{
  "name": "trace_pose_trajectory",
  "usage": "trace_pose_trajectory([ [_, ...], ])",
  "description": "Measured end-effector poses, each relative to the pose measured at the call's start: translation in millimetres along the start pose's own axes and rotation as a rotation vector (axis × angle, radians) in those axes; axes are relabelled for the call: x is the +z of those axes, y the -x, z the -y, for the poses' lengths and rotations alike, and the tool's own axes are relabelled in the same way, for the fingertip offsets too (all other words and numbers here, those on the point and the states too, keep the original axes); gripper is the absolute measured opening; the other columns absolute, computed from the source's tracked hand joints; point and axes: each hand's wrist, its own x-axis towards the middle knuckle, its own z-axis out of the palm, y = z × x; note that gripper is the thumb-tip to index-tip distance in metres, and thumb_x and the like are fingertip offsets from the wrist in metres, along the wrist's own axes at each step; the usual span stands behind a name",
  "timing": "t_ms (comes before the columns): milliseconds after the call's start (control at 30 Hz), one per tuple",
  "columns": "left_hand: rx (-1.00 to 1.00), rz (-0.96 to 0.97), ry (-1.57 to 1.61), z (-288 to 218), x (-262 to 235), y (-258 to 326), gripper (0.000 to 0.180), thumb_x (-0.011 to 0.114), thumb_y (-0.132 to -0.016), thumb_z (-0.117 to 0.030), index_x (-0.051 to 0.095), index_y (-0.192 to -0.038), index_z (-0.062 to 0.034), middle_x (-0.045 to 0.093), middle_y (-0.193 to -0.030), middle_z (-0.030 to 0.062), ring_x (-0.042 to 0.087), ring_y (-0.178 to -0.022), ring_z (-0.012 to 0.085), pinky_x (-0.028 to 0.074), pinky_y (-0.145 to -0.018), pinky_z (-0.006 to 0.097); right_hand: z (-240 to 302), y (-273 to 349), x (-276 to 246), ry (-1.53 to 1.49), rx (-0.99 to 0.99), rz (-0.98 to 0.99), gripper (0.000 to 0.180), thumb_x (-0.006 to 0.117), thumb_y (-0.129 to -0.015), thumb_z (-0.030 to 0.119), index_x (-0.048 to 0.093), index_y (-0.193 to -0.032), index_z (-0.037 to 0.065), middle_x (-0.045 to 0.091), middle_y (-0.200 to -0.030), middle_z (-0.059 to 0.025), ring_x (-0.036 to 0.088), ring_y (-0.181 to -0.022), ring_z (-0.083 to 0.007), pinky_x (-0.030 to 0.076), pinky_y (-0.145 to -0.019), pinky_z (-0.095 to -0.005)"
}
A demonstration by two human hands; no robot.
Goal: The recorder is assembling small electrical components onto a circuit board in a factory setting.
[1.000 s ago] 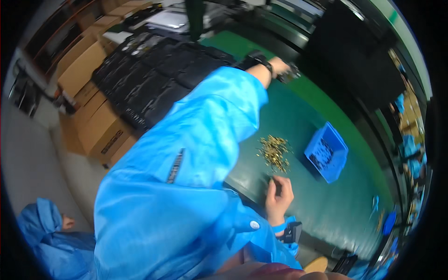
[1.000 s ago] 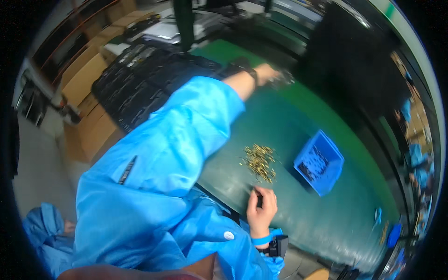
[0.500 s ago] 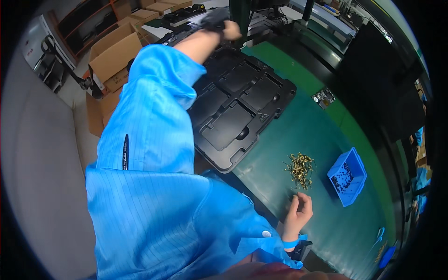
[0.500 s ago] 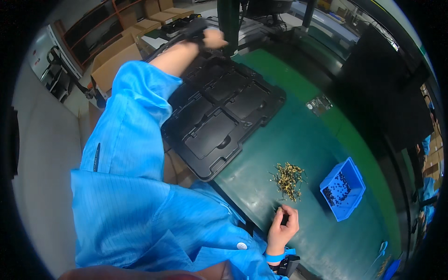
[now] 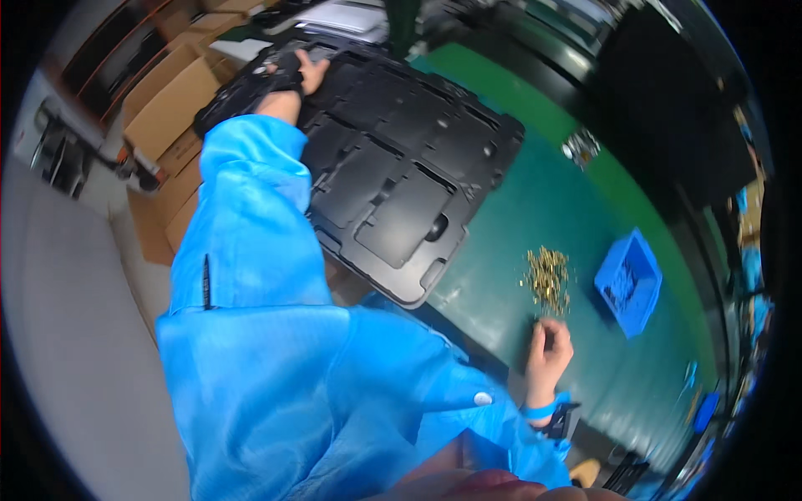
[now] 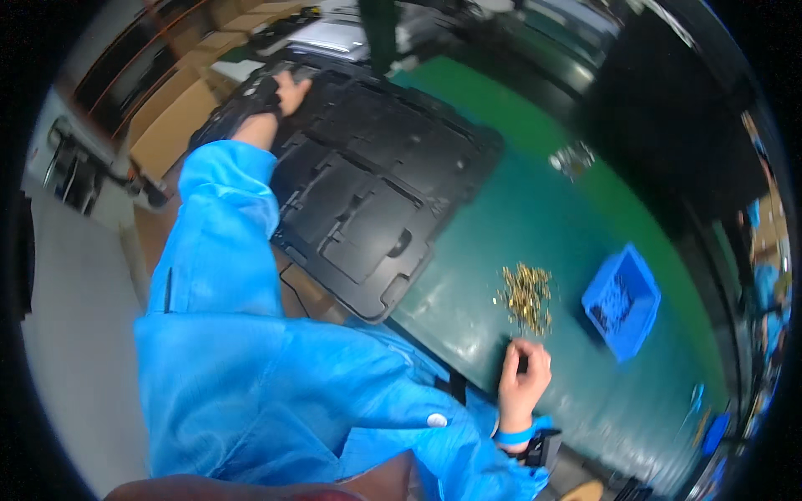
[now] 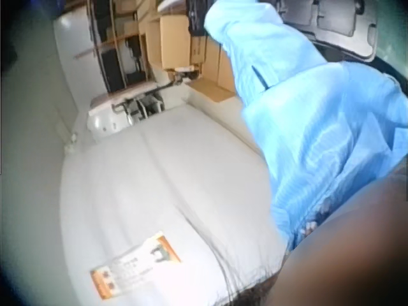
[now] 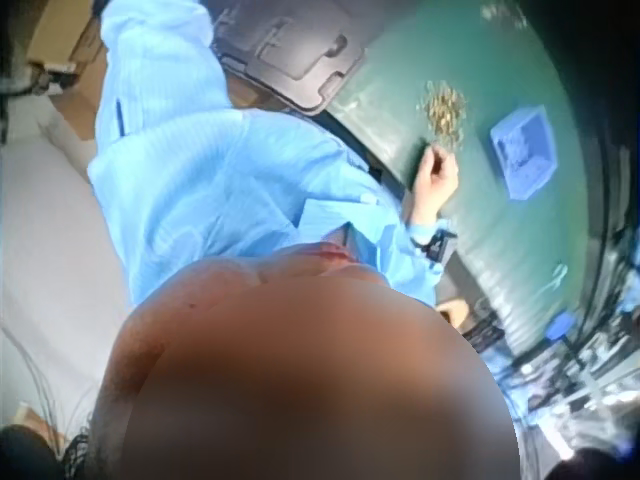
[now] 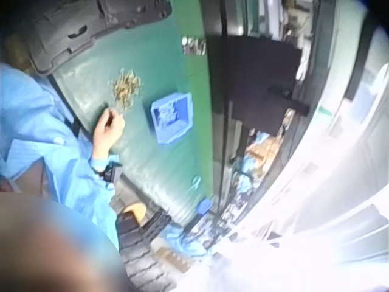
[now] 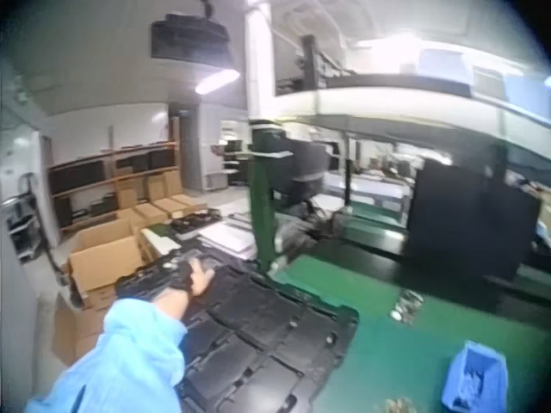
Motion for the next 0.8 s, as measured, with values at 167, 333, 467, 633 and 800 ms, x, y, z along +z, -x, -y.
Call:
trace_pose_trajectory([
  [167,-0.118,-0.07,-0.091,16.9,-18.1,-9.3,0.073,0.052,-0.07,-0.06,0.052,-0.11,0.0012,0.054,-0.107,0.0267,0.053,-0.102,0.0353,0.041,-0.087,0.043,6.1,-7.8,-3.9,-0.154,0.121,0.009,0.005,0.057,-0.076,0.001,0.057,-0.081,-0.001,0.056,-0.072,-0.0095,0.055,-0.066,-0.0175,0.043,-0.062,-0.0263],
  [333,0.054,-0.341,-0.248,6.3,12.1,-35.9,0.061,0.057,-0.067,-0.062,0.062,-0.09,-0.0064,0.061,-0.088,0.0157,0.061,-0.078,0.0323,0.046,-0.07,0.042,-3.1,-7.8,-8.9,-0.197,0.143,-0.034,0.01,0.058,-0.077,0.001,0.057,-0.086,-0.001,0.058,-0.075,-0.0071,0.055,-0.069,-0.0125,0.043,-0.064,-0.0237],
  [467,0.229,0.053,-0.334,-4.9,-22.7,-62.8,0.051,0.061,-0.07,-0.049,0.064,-0.088,-0.0018,0.062,-0.089,0.0197,0.061,-0.082,0.0323,0.048,-0.071,0.04,-4.2,-12.9,-28.2,-0.161,0.235,0.134,0.022,0.06,-0.075,0.005,0.056,-0.096,0.0,0.059,-0.086,-0.0098,0.058,-0.077,-0.0172,0.045,-0.067,-0.0276],
  [633,0.237,0.047,0.197,-17.8,-99.5,-0.4,0.042,0.059,-0.078,-0.034,0.058,-0.1,0.0018,0.062,-0.093,0.0159,0.061,-0.085,0.0254,0.046,-0.075,0.034,24.3,-37.5,-48.0,0.116,0.062,0.221,0.026,0.063,-0.071,0.008,0.055,-0.095,0.001,0.057,-0.088,-0.0122,0.058,-0.08,-0.0252,0.046,-0.067,-0.0323],
  [800,0.16,0.497,1.508,-78.4,-182.7,162.7,0.025,0.053,-0.085,-0.018,0.052,-0.104,-0.0008,0.06,-0.094,0.0044,0.058,-0.079,0.0106,0.046,-0.072,0.024,6.6,-55.3,-15.9,0.123,0.018,0.21,0.028,0.066,-0.071,0.012,0.056,-0.095,0.002,0.057,-0.089,-0.0119,0.058,-0.077,-0.0267,0.047,-0.067,-0.0334],
])
